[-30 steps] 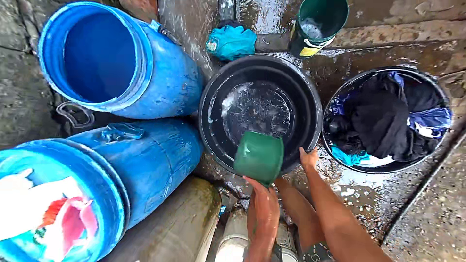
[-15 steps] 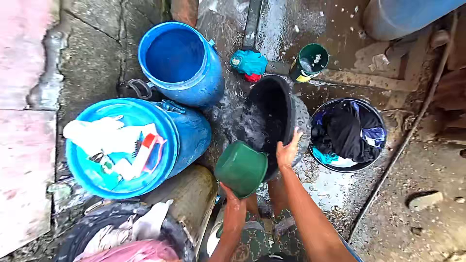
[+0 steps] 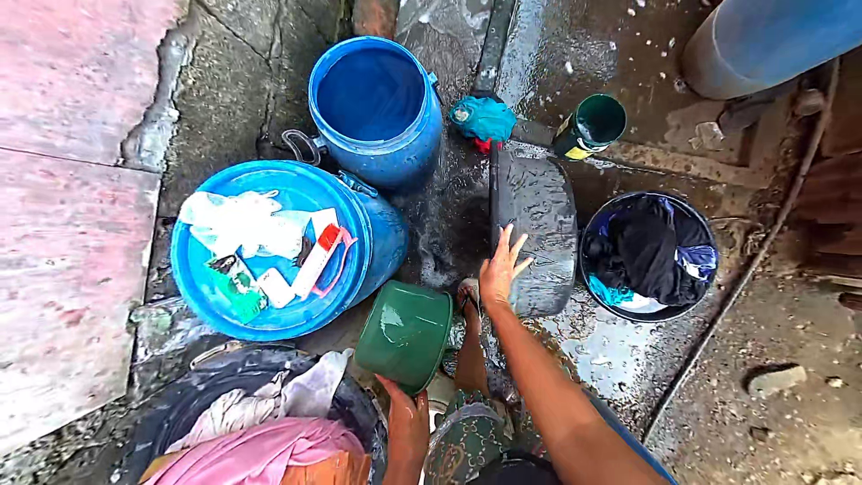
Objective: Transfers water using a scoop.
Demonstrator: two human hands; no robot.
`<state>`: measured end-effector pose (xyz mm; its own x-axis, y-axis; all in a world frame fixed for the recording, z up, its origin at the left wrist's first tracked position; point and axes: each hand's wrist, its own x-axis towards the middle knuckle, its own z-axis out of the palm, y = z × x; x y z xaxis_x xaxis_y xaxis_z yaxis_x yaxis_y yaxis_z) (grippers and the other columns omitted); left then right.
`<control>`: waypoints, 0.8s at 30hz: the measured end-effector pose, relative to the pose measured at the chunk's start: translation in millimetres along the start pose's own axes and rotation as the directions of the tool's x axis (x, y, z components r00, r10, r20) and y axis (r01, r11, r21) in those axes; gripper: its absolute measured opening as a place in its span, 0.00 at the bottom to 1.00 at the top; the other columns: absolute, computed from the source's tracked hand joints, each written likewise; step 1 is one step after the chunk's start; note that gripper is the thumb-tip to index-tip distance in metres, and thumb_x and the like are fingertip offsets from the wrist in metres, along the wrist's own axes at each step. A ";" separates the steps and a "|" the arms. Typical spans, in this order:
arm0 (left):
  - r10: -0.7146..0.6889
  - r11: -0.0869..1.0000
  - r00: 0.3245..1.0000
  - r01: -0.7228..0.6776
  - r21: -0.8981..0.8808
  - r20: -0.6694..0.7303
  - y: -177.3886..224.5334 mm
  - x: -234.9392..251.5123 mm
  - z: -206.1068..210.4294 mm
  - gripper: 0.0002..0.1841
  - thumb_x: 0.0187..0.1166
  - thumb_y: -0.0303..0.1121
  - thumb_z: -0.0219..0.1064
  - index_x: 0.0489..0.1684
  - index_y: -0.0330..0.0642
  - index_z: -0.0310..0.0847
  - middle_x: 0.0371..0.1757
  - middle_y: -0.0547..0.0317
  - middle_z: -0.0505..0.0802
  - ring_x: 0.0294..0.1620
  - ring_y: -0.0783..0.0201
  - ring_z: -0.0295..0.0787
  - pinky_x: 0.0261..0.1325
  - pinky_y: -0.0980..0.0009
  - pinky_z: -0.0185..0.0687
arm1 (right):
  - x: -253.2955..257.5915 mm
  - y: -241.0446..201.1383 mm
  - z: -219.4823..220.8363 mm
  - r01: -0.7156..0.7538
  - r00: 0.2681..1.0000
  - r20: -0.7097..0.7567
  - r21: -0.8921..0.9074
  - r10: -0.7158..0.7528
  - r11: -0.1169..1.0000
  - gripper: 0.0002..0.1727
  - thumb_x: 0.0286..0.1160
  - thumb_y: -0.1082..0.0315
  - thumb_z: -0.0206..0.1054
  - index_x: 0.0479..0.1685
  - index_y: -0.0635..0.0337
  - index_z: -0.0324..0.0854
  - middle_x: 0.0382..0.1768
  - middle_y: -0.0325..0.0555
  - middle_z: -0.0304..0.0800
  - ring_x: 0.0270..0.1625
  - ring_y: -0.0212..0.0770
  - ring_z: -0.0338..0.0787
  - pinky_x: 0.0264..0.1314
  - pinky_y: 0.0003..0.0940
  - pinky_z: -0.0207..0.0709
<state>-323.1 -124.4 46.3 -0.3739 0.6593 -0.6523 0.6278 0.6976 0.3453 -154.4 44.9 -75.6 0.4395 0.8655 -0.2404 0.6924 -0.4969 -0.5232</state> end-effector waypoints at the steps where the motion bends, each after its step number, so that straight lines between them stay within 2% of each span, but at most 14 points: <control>1: -0.006 1.000 1.000 0.006 -0.008 -0.006 -0.4 -0.2 -1.4 0.53 0.78 0.22 0.67 0.91 0.20 0.19 0.75 0.13 0.76 0.74 0.28 0.81 0.80 0.46 0.74 | -2.2 -2.7 5.0 0.008 1.000 0.003 -0.001 -0.008 1.000 0.38 0.72 0.82 0.59 0.90 0.64 0.61 0.93 0.57 0.54 0.95 0.69 0.43 0.85 0.86 0.26; 4: -0.042 0.999 0.999 0.042 -0.014 -0.029 -0.9 -3.2 -8.5 0.52 0.79 0.22 0.68 0.91 0.21 0.20 0.78 0.14 0.73 0.78 0.30 0.78 0.82 0.47 0.70 | -7.1 -8.0 12.8 0.001 0.999 0.033 -0.007 -0.001 1.000 0.39 0.73 0.82 0.58 0.91 0.61 0.60 0.94 0.55 0.52 0.96 0.68 0.42 0.85 0.85 0.26; 7: 0.010 1.000 0.997 -0.012 -0.027 -0.075 -9.3 -7.8 -18.2 0.49 0.78 0.22 0.67 0.90 0.17 0.27 0.78 0.14 0.74 0.79 0.30 0.77 0.83 0.47 0.70 | -6.6 -3.9 12.3 0.006 0.999 0.046 0.014 -0.006 1.000 0.40 0.71 0.83 0.59 0.91 0.60 0.61 0.95 0.55 0.50 0.96 0.67 0.41 0.85 0.85 0.26; 10: 0.022 0.999 0.995 -0.024 -0.024 -0.094 -13.9 -14.7 -32.4 0.47 0.80 0.25 0.66 0.91 0.18 0.30 0.78 0.15 0.75 0.80 0.32 0.77 0.84 0.48 0.68 | -0.1 8.8 0.2 0.010 0.999 0.047 0.002 -0.010 1.000 0.40 0.72 0.82 0.60 0.91 0.59 0.60 0.95 0.51 0.50 0.97 0.63 0.39 0.87 0.83 0.24; 13: -0.001 1.000 0.993 0.000 -0.008 -0.116 -16.4 -24.3 -44.8 0.44 0.82 0.28 0.66 0.91 0.20 0.36 0.74 0.18 0.80 0.76 0.33 0.81 0.82 0.46 0.71 | 13.5 29.0 -21.0 -0.011 0.999 0.035 -0.016 0.012 1.000 0.41 0.73 0.81 0.59 0.92 0.59 0.58 0.95 0.50 0.51 0.97 0.61 0.39 0.89 0.80 0.24; 18: 0.059 0.998 0.993 -0.056 0.032 -0.104 -9.6 -64.5 -69.9 0.41 0.83 0.28 0.65 0.90 0.18 0.41 0.76 0.18 0.77 0.79 0.33 0.77 0.85 0.47 0.68 | 50.9 92.2 -87.6 -0.065 0.995 0.074 -0.047 0.068 0.997 0.46 0.73 0.79 0.62 0.96 0.59 0.48 0.95 0.59 0.47 0.96 0.64 0.43 0.88 0.81 0.34; 21: 0.058 0.997 0.987 -0.050 0.058 -0.152 -8.9 -106.7 -84.1 0.40 0.81 0.27 0.66 0.89 0.18 0.45 0.71 0.18 0.81 0.74 0.30 0.82 0.80 0.41 0.72 | 63.7 125.1 -138.7 -0.053 0.996 0.066 -0.008 0.053 0.999 0.46 0.71 0.79 0.66 0.94 0.63 0.49 0.92 0.66 0.51 0.95 0.68 0.47 0.88 0.81 0.36; 24: 0.019 1.000 0.984 -0.015 0.022 -0.178 -12.2 -155.2 -89.0 0.40 0.82 0.26 0.64 0.88 0.16 0.43 0.73 0.16 0.79 0.76 0.30 0.79 0.82 0.43 0.69 | 52.9 133.7 -181.1 0.000 0.997 0.080 0.015 -0.001 1.000 0.45 0.73 0.79 0.65 0.94 0.65 0.48 0.93 0.64 0.49 0.95 0.66 0.47 0.90 0.77 0.36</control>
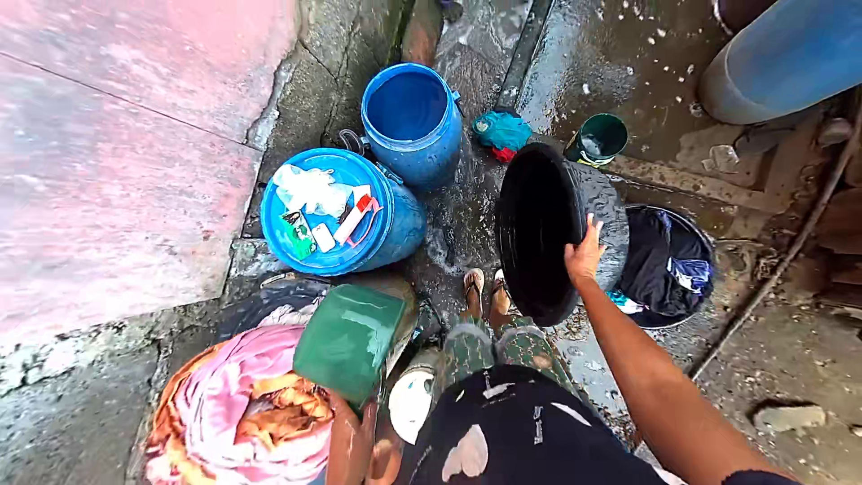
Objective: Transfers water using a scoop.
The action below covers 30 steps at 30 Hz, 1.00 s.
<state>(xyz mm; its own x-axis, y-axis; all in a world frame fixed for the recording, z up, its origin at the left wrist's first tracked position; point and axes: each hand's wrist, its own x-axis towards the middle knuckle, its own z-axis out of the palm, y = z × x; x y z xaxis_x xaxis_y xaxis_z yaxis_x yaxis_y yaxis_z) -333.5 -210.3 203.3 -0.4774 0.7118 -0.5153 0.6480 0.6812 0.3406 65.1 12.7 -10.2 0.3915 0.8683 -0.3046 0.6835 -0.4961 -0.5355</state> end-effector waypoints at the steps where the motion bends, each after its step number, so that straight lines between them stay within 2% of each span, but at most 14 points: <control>1: -0.014 1.000 1.000 0.014 -0.005 -0.016 -4.0 -13.0 1.2 0.39 0.83 0.26 0.64 0.88 0.16 0.44 0.71 0.16 0.80 0.74 0.29 0.81 0.81 0.43 0.70 | -4.8 2.1 -9.9 0.018 1.000 -0.003 0.000 -0.018 1.000 0.45 0.73 0.79 0.64 0.94 0.65 0.48 0.93 0.64 0.49 0.96 0.65 0.47 0.90 0.76 0.35; 4: -0.052 0.998 0.995 0.050 -0.026 -0.083 -19.0 -43.4 12.3 0.39 0.85 0.30 0.63 0.89 0.17 0.43 0.67 0.15 0.83 0.70 0.27 0.84 0.78 0.39 0.73 | -15.2 3.5 -30.6 0.067 0.998 0.009 0.001 -0.067 0.998 0.44 0.73 0.79 0.63 0.94 0.65 0.49 0.93 0.64 0.51 0.96 0.65 0.46 0.90 0.76 0.34; 6: -0.072 0.996 0.987 0.063 -0.071 -0.144 -26.6 -55.1 24.2 0.39 0.86 0.33 0.62 0.90 0.19 0.44 0.69 0.17 0.83 0.72 0.28 0.83 0.79 0.40 0.72 | -14.3 2.1 -39.4 0.082 0.996 0.024 0.007 -0.082 0.997 0.44 0.73 0.79 0.64 0.94 0.66 0.49 0.93 0.65 0.50 0.96 0.66 0.46 0.90 0.76 0.34; 8: -0.111 0.991 0.976 0.096 -0.090 -0.188 -23.7 -63.1 27.9 0.39 0.87 0.34 0.62 0.90 0.21 0.44 0.68 0.18 0.84 0.71 0.29 0.84 0.78 0.39 0.73 | -17.3 -0.3 -45.0 0.077 0.995 0.067 0.007 -0.077 0.997 0.45 0.73 0.79 0.64 0.94 0.64 0.48 0.93 0.65 0.48 0.96 0.65 0.46 0.90 0.74 0.34; 10: -0.119 0.990 0.972 0.101 -0.095 -0.202 -12.1 -63.8 24.5 0.39 0.88 0.35 0.62 0.91 0.22 0.44 0.69 0.19 0.83 0.72 0.29 0.83 0.79 0.39 0.72 | -21.7 -1.0 -49.0 0.114 0.991 0.075 0.002 -0.114 0.993 0.45 0.73 0.79 0.65 0.94 0.64 0.49 0.93 0.65 0.50 0.95 0.64 0.48 0.90 0.76 0.35; 13: -0.069 0.991 0.971 0.041 -0.126 -0.229 10.7 -53.7 12.9 0.40 0.88 0.34 0.61 0.92 0.21 0.38 0.74 0.18 0.79 0.76 0.31 0.80 0.82 0.42 0.69 | -23.6 -9.9 -59.3 0.183 0.979 0.085 0.012 -0.183 0.983 0.43 0.73 0.78 0.63 0.93 0.67 0.50 0.91 0.70 0.52 0.94 0.67 0.50 0.90 0.76 0.32; 16: -0.004 0.994 0.963 -0.026 -0.106 -0.270 27.9 -44.5 0.4 0.40 0.87 0.32 0.61 0.91 0.20 0.40 0.74 0.18 0.79 0.76 0.32 0.80 0.82 0.44 0.70 | -27.2 -10.3 -63.0 0.194 0.977 0.079 0.022 -0.195 0.981 0.43 0.74 0.78 0.62 0.93 0.67 0.51 0.91 0.70 0.53 0.95 0.66 0.50 0.91 0.75 0.31; 20: 0.000 0.997 0.965 -0.021 -0.079 -0.263 48.3 -41.7 -12.3 0.39 0.88 0.32 0.61 0.91 0.21 0.40 0.71 0.19 0.82 0.73 0.32 0.83 0.80 0.43 0.72 | -26.7 -2.3 -62.2 0.180 0.982 0.045 0.055 -0.183 0.982 0.43 0.73 0.78 0.61 0.93 0.66 0.50 0.91 0.68 0.54 0.95 0.64 0.49 0.92 0.73 0.32; 23: 0.030 0.997 0.967 -0.048 -0.062 -0.254 48.2 -37.5 -8.7 0.39 0.87 0.32 0.62 0.91 0.21 0.41 0.71 0.19 0.82 0.73 0.32 0.83 0.80 0.43 0.71 | -28.4 -4.3 -69.2 0.152 0.987 0.047 0.089 -0.156 0.984 0.43 0.74 0.79 0.62 0.93 0.67 0.50 0.91 0.68 0.54 0.95 0.65 0.51 0.91 0.72 0.34; 27: 0.122 0.990 0.963 -0.135 -0.038 -0.240 37.8 -35.3 -1.1 0.38 0.87 0.32 0.62 0.89 0.17 0.44 0.76 0.14 0.76 0.80 0.29 0.75 0.85 0.43 0.64 | -37.6 -23.7 -78.1 0.078 0.991 0.100 0.092 -0.087 0.993 0.45 0.73 0.80 0.65 0.94 0.63 0.49 0.92 0.66 0.53 0.93 0.64 0.55 0.92 0.72 0.41; 30: 0.212 0.976 0.956 -0.218 -0.006 -0.205 37.4 -39.6 2.5 0.35 0.88 0.32 0.59 0.86 0.14 0.50 0.78 0.15 0.75 0.82 0.33 0.75 0.87 0.50 0.66 | -32.7 -27.2 -63.3 0.060 0.993 0.093 0.082 -0.068 0.995 0.46 0.73 0.79 0.65 0.95 0.57 0.51 0.93 0.63 0.53 0.94 0.64 0.54 0.89 0.75 0.44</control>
<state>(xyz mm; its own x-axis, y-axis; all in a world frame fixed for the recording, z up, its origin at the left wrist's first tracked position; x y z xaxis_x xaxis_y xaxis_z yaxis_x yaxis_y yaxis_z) -288.9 -213.4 234.5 -0.4400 0.8597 -0.2592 0.7332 0.5107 0.4490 72.7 -2.3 64.1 0.2857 0.8962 -0.3393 0.6529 -0.4412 -0.6157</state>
